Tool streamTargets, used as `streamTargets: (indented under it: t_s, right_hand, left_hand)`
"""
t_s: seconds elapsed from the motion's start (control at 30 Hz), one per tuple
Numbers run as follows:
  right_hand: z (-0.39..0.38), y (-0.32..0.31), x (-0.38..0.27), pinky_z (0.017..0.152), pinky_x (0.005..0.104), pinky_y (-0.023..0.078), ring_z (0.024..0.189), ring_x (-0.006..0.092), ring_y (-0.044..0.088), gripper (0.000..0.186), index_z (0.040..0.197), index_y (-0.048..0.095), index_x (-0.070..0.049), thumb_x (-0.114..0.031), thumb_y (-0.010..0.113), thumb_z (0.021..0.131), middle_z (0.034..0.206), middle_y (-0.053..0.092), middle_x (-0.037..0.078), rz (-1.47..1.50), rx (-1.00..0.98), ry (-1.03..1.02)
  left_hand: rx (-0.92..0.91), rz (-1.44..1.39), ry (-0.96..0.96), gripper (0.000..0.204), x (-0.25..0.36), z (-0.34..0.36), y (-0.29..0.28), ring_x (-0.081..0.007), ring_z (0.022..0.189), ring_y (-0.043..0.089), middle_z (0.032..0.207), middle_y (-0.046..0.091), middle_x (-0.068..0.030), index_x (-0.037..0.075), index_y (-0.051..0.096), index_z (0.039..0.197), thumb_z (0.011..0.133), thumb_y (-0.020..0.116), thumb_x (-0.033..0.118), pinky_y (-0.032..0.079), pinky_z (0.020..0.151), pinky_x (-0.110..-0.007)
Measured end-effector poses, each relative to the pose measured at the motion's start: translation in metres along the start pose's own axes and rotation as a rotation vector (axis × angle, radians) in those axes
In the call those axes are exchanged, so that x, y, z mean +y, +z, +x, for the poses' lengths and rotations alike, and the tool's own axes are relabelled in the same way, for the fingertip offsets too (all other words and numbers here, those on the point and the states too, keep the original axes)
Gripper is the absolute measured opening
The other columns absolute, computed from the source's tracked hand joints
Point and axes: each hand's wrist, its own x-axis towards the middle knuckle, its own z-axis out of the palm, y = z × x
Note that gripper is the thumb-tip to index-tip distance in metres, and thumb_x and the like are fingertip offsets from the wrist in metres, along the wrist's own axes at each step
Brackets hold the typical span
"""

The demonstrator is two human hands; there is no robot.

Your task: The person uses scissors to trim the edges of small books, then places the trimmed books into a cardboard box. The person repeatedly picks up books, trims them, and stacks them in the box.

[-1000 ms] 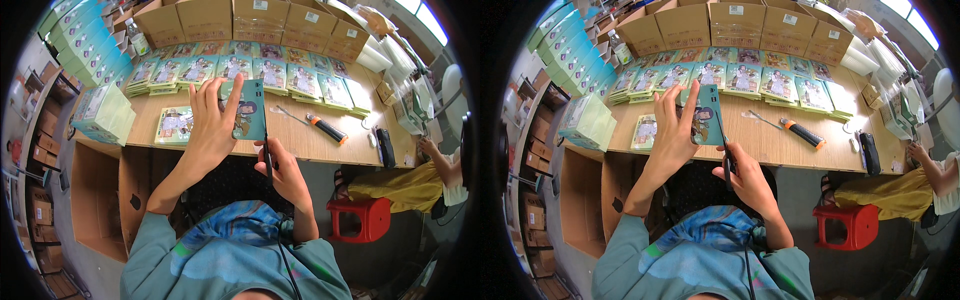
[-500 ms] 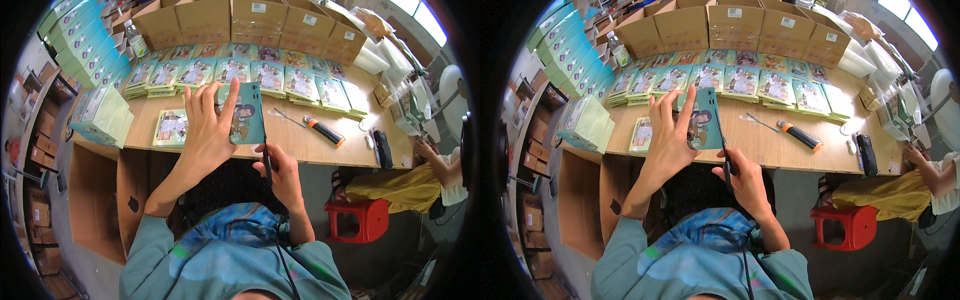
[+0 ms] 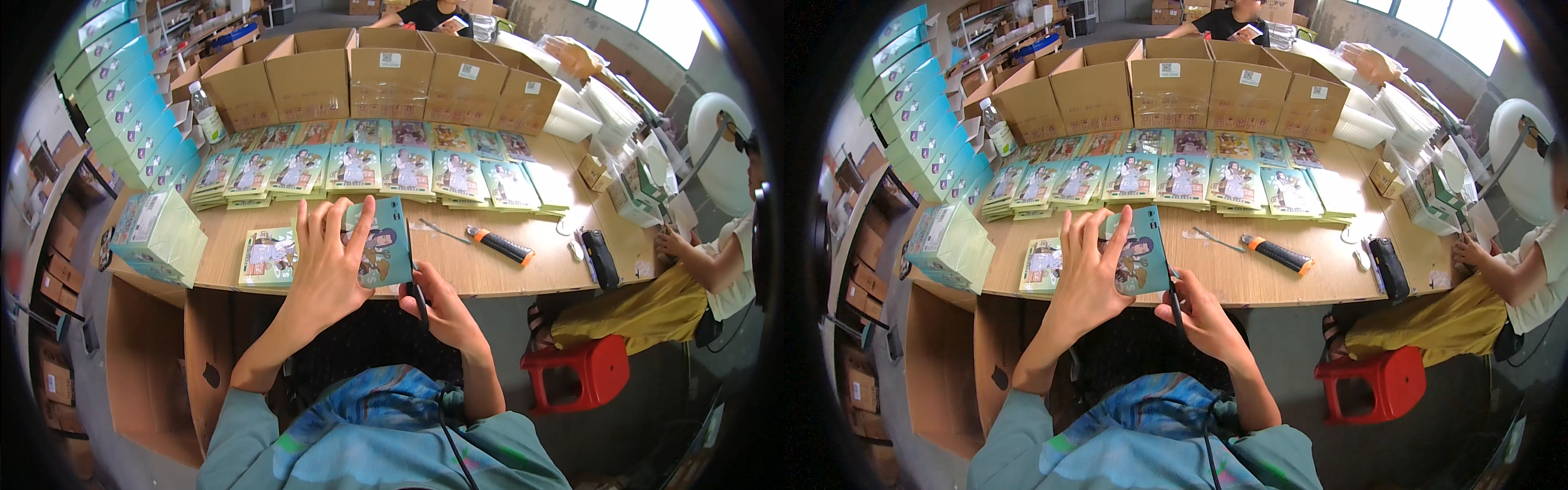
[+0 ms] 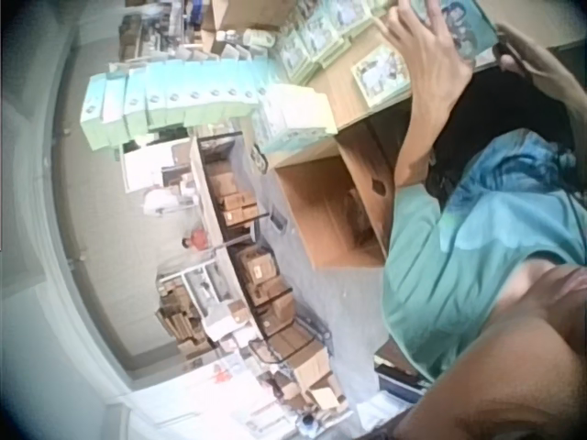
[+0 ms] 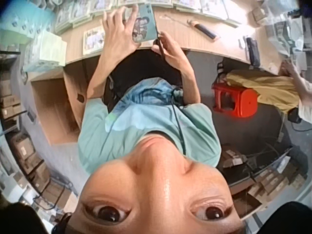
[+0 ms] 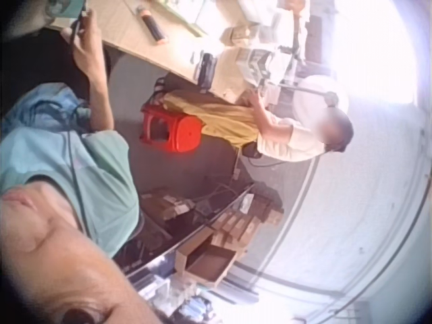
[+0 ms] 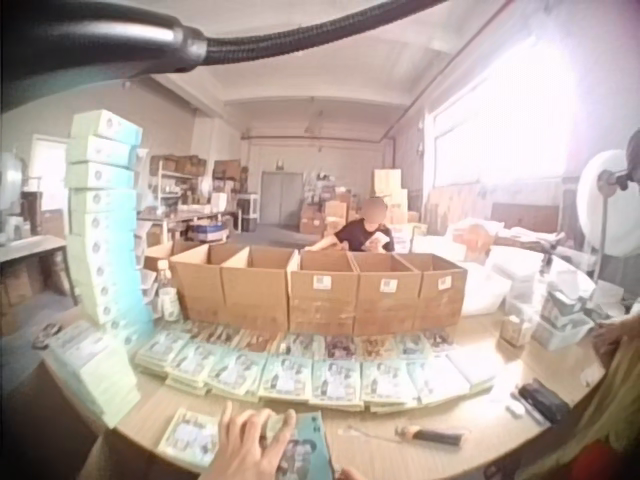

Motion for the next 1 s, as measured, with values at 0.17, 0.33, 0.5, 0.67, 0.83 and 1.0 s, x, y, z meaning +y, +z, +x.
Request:
streamTargets:
  t_s: [0.17,0.33,0.5,0.67,0.83,1.0]
  right_hand:
    - [0.003,-0.001,0.007,0.066,0.0262,0.046,0.074,0.0086,0.050,0.046,0.131,0.057,0.000,-0.025,0.078,0.098,0.092,0.061,0.003,0.026,-0.020,-0.036]
    - [0.003,-0.001,0.007,0.065,0.0266,0.046,0.073,0.0080,0.050,0.045,0.127,0.062,0.002,-0.025,0.080,0.096,0.085,0.060,0.001,-0.076,0.036,-0.019]
    - [0.003,0.011,0.006,0.061,0.0257,0.045,0.068,0.0072,0.051,0.040,0.126,0.063,0.003,-0.019,0.079,0.097,0.075,0.059,0.000,-0.019,0.142,0.002]
    - [-0.001,0.013,-0.001,0.061,0.0249,0.045,0.067,0.0064,0.053,0.039,0.127,0.064,0.004,-0.017,0.078,0.097,0.074,0.061,-0.001,-0.036,0.157,0.077]
    - [0.002,0.004,0.007,0.066,0.0245,0.048,0.075,0.0063,0.056,0.042,0.131,0.061,0.005,-0.018,0.076,0.099,0.083,0.064,0.000,0.108,0.080,0.062]
    - [0.015,0.004,-0.002,0.083,0.0240,0.049,0.092,0.0078,0.057,0.045,0.136,0.057,0.003,-0.021,0.073,0.102,0.107,0.065,0.003,0.141,-0.024,0.017]
  left_hand:
    - [0.007,-0.005,-0.001,0.117,0.001,0.000,-0.001,-0.0436,0.136,0.041,0.143,0.041,-0.0243,0.007,0.034,0.163,0.062,0.092,0.021,0.021,0.122,-0.070]
    - [0.027,0.003,0.000,0.115,0.000,0.001,-0.001,-0.0438,0.136,0.040,0.143,0.041,-0.0245,0.007,0.034,0.163,0.063,0.090,0.020,0.021,0.121,-0.070]
    - [0.046,0.009,0.000,0.114,-0.002,0.001,0.000,-0.0442,0.136,0.040,0.143,0.041,-0.0247,0.006,0.033,0.163,0.065,0.088,0.020,0.021,0.121,-0.070]
    - [0.046,0.018,0.003,0.115,-0.002,0.000,0.001,-0.0443,0.134,0.041,0.143,0.041,-0.0249,0.006,0.032,0.163,0.064,0.090,0.022,0.021,0.122,-0.070]
    - [-0.021,-0.009,0.039,0.116,0.000,-0.001,0.004,-0.0452,0.134,0.041,0.143,0.041,-0.0255,0.006,0.032,0.163,0.064,0.091,0.024,0.021,0.122,-0.070]
    - [-0.007,-0.010,0.014,0.116,-0.002,-0.006,0.003,-0.0460,0.136,0.039,0.143,0.041,-0.0259,0.004,0.034,0.162,0.066,0.092,0.030,0.022,0.121,-0.070]
